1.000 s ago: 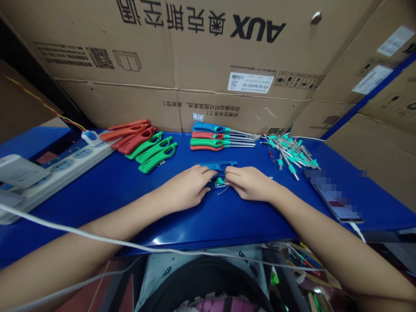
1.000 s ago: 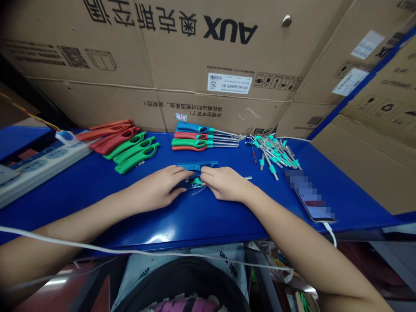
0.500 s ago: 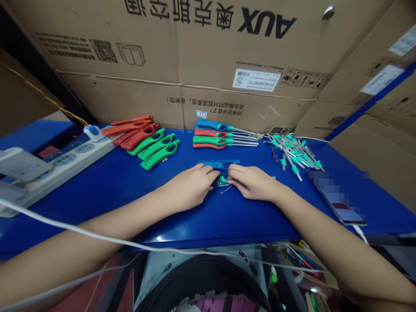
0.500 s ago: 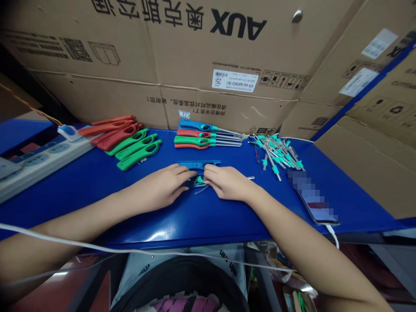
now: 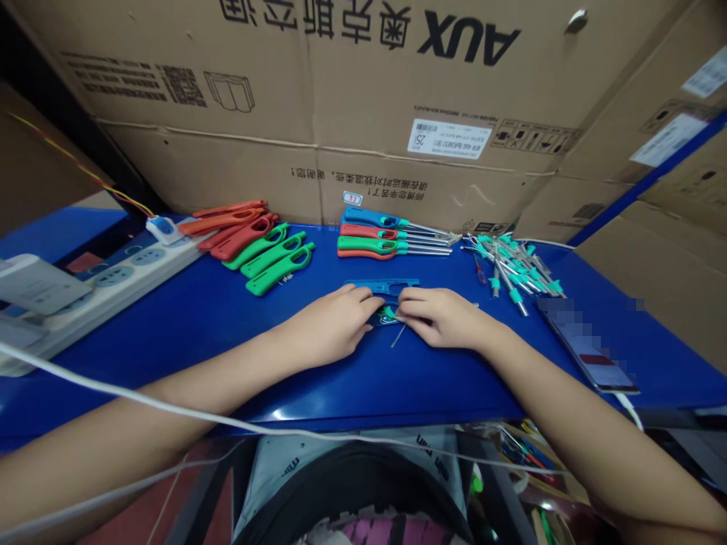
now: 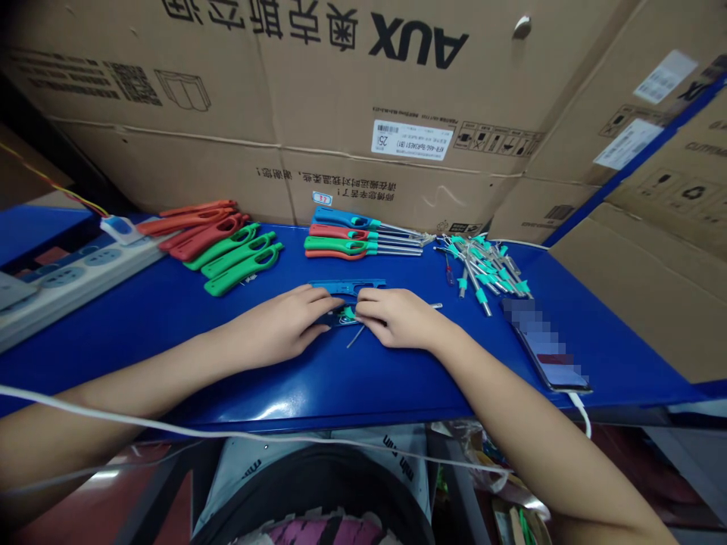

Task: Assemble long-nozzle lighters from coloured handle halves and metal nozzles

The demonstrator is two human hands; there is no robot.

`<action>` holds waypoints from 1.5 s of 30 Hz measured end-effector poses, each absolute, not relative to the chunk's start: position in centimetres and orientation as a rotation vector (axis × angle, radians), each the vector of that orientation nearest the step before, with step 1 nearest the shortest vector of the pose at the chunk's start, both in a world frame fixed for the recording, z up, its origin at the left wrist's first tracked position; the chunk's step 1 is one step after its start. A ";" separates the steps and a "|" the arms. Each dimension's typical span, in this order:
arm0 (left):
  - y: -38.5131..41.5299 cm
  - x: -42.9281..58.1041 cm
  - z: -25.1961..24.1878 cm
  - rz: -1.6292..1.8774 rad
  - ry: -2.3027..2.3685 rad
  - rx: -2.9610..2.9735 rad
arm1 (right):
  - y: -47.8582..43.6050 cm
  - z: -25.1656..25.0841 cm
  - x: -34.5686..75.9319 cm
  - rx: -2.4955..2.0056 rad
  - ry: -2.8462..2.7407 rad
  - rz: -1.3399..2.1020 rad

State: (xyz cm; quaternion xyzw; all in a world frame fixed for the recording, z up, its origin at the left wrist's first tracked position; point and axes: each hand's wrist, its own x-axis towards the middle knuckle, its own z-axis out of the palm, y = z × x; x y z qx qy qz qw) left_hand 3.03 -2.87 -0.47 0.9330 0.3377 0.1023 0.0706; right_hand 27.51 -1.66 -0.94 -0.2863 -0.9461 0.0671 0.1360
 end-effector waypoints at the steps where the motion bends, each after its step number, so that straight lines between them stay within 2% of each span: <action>1: -2.8 3.0 -0.5 0.316 1.019 2.784 | -1.6 -0.9 27.5 -0.824 -2.698 0.260; 7: -2.4 2.9 -0.5 0.349 1.079 2.605 | -0.9 -1.0 28.1 -0.884 -2.472 0.485; 15: -1.9 2.8 -0.1 0.323 1.095 2.533 | -0.1 -0.8 29.5 -0.988 -2.539 0.644; 29: -1.5 2.5 -0.4 0.332 1.085 2.633 | 0.4 -0.4 30.3 -1.067 -2.487 0.747; 38: -1.7 2.6 -0.6 0.334 1.082 2.721 | 0.1 -0.7 29.5 -1.063 -2.488 0.606; 45: -2.1 2.7 -0.6 0.326 1.093 2.757 | 0.0 -0.9 29.1 -1.135 -2.496 0.641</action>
